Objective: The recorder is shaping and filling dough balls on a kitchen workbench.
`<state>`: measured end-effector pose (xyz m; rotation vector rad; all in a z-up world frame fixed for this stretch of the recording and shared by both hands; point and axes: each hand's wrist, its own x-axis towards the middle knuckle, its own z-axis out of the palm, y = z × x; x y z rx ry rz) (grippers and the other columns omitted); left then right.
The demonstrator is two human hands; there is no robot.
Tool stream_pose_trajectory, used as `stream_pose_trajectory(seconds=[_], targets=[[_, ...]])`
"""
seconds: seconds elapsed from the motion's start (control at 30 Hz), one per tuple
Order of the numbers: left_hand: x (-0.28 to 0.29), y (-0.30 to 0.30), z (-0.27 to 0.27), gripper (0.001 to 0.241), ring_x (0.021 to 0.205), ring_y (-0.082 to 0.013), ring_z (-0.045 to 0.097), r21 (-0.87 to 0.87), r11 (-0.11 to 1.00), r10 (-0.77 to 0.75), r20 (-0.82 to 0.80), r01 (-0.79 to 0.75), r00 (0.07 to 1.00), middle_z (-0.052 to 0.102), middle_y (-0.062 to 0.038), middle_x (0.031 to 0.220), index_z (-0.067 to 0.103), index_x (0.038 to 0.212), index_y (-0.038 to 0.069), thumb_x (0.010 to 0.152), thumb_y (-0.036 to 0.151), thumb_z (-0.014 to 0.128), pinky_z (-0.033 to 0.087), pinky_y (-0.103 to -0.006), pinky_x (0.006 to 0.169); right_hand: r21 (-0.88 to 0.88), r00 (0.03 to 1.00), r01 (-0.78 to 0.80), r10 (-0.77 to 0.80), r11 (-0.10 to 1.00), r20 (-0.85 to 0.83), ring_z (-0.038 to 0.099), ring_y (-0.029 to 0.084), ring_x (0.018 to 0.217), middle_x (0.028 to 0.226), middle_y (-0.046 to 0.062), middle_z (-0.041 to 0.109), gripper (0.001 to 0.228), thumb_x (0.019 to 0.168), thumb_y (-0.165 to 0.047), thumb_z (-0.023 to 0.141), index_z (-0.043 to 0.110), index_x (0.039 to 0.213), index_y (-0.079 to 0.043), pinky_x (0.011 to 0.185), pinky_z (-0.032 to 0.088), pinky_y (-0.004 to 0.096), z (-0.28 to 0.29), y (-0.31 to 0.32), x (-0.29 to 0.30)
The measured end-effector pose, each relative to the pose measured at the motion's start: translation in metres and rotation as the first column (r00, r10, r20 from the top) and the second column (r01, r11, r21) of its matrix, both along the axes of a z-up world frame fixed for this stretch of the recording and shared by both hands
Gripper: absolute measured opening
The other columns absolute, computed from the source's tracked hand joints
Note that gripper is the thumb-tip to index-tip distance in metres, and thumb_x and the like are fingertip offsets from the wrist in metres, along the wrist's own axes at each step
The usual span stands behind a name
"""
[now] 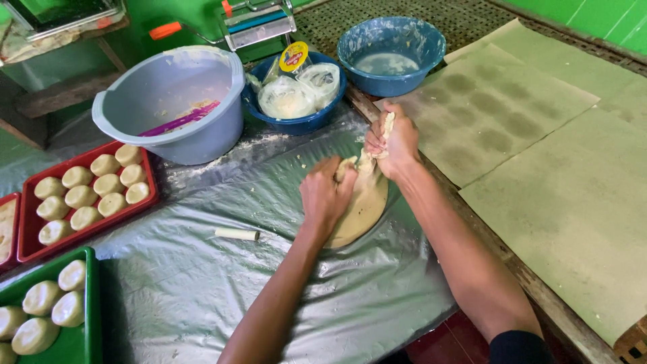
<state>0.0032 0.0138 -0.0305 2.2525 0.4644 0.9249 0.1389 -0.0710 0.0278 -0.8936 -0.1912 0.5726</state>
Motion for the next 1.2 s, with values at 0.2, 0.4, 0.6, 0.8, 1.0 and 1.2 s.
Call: stream_pose_trajectory(seconds=[0.2, 0.4, 0.6, 0.8, 1.0, 1.2], targets=[[-0.023, 0.009, 0.013, 0.025, 0.094, -0.0311, 0.072, 0.293, 0.940, -0.150, -0.099, 0.173, 0.984, 0.071, -0.006, 0.089, 0.071, 0.090, 0.018, 0.091, 0.041, 0.060, 0.058, -0.0451, 0.077, 0.142, 0.993, -0.118, 0.120, 0.983, -0.006, 0.031, 0.009, 0.033, 0.040, -0.001, 0.026, 0.054, 0.096, -0.038, 0.054, 0.040, 0.050, -0.014, 0.037, 0.026, 0.021, 0.025, -0.015, -0.005], [-0.057, -0.018, 0.022, 0.048, 0.118, -0.0365, 0.063, 0.749, 0.644, -0.062, -0.150, 0.155, 0.987, 0.068, -0.021, 0.123, 0.063, 0.131, -0.002, 0.097, 0.031, 0.053, 0.047, -0.0491, 0.107, 0.034, 0.993, -0.096, 0.093, 0.995, 0.074, 0.048, 0.013, 0.050, 0.059, 0.001, 0.053, 0.039, 0.097, -0.045, 0.057, 0.059, 0.075, -0.014, 0.049, 0.042, 0.027, 0.021, -0.014, -0.009], [-0.079, -0.058, 0.022, 0.076, 0.138, -0.0498, 0.047, 0.800, 0.583, 0.153, -0.284, 0.146, 0.946, 0.049, -0.035, 0.149, 0.045, 0.147, -0.012, 0.101, 0.048, 0.038, 0.028, -0.0583, 0.120, -0.170, 0.958, -0.185, 0.216, 0.968, 0.187, 0.065, 0.023, 0.098, 0.110, 0.010, 0.067, 0.038, 0.092, -0.027, 0.062, 0.061, 0.124, -0.007, 0.086, 0.054, 0.038, -0.012, 0.000, 0.008], [-0.068, -0.056, 0.029, 0.073, 0.119, -0.0506, 0.063, 0.542, 0.839, -0.015, -0.062, 0.047, 0.998, 0.064, -0.038, 0.123, 0.060, 0.129, -0.017, 0.093, 0.046, 0.054, 0.047, -0.0533, 0.106, -0.426, 0.826, -0.246, 0.418, 0.871, 0.377, 0.066, 0.023, 0.097, 0.114, 0.013, 0.064, 0.045, 0.095, -0.011, 0.071, 0.057, 0.132, 0.009, 0.072, 0.059, 0.030, -0.008, -0.011, -0.009], [-0.012, 0.063, 0.047, 0.022, 0.078, -0.0185, 0.080, -0.260, 0.928, -0.305, -0.126, 0.265, 0.944, 0.079, 0.000, 0.088, 0.078, 0.103, 0.026, 0.090, 0.016, 0.064, 0.063, -0.0308, 0.070, -0.232, 0.960, -0.159, 0.205, 0.960, 0.189, 0.068, 0.014, 0.068, 0.092, 0.006, 0.068, 0.018, 0.087, -0.011, 0.071, 0.069, 0.102, -0.003, 0.042, 0.050, 0.021, -0.042, -0.004, 0.025], [0.010, 0.074, 0.023, 0.018, 0.101, -0.0446, 0.071, -0.240, 0.889, -0.457, -0.461, 0.389, 0.760, 0.078, -0.014, 0.098, 0.080, 0.100, 0.025, 0.085, 0.030, 0.071, 0.055, -0.0550, 0.089, -0.256, 0.921, -0.232, 0.296, 0.938, 0.252, 0.075, 0.023, 0.086, 0.106, 0.016, 0.072, 0.038, 0.085, -0.012, 0.068, 0.066, 0.119, 0.006, 0.065, 0.066, 0.040, -0.038, 0.000, 0.013]])
